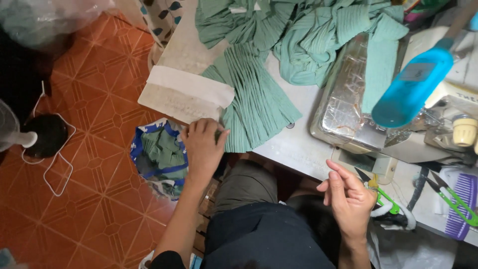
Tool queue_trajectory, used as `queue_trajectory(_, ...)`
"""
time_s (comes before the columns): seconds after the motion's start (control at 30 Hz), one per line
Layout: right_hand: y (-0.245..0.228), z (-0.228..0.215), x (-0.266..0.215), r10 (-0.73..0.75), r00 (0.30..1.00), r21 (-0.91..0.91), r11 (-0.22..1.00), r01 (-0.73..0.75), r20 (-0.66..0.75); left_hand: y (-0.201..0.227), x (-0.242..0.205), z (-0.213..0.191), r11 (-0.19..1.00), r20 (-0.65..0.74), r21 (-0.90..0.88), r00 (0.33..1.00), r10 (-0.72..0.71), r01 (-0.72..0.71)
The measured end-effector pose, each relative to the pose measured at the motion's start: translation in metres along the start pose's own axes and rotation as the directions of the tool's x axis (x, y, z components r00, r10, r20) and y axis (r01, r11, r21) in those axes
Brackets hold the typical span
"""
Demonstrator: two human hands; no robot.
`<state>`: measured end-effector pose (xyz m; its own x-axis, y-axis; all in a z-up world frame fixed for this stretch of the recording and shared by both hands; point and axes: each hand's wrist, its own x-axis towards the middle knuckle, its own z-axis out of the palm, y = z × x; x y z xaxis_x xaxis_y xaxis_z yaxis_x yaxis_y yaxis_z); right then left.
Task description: Sewing pleated fabric strips using a serger machine
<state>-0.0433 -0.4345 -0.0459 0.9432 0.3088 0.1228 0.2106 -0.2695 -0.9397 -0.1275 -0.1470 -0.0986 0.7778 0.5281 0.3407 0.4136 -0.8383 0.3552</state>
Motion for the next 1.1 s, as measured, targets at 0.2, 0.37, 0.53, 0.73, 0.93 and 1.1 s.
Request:
queue_trajectory(0.2, -0.012, -0.001, 0.003, -0.015, 1.0, -0.064, 0.998, 0.015, -0.001, -0.01, 0.049, -0.032, 0.911, -0.012, -0.413, 1.0, -0.005, -0.001)
queue_trajectory(0.37, -0.009, 0.002, 0.006, 0.06, 0.997, 0.046, 0.997, -0.062, 0.048, 0.026, 0.084, -0.06, 0.686, 0.026, -0.727, 1.0, -0.009, 0.025)
queue_trajectory(0.53, -0.014, 0.016, 0.014, 0.201, 0.954, 0.241, 0.937, -0.254, 0.224, 0.074, 0.085, -0.056, 0.353, -0.036, -0.933, 0.994, 0.099, -0.069)
queue_trajectory(0.73, 0.0, 0.028, 0.022, 0.008, 0.811, 0.664, 0.569, -0.485, 0.585, 0.124, 0.024, -0.033, 0.308, 0.119, -0.951, 0.954, 0.275, 0.03)
queue_trajectory(0.93, -0.022, 0.0, 0.046, 0.373, 0.847, 0.809, 0.313, -0.498, 0.378, 0.144, -0.031, -0.022, 0.109, 0.371, -0.928, 0.862, 0.347, 0.356)
queue_trajectory(1.1, -0.008, -0.02, 0.05, 0.443, 0.881, 0.757, 0.516, -0.4, 0.164, 0.146, -0.045, -0.02, 0.264, 0.535, -0.844, 0.762, 0.366, 0.466)
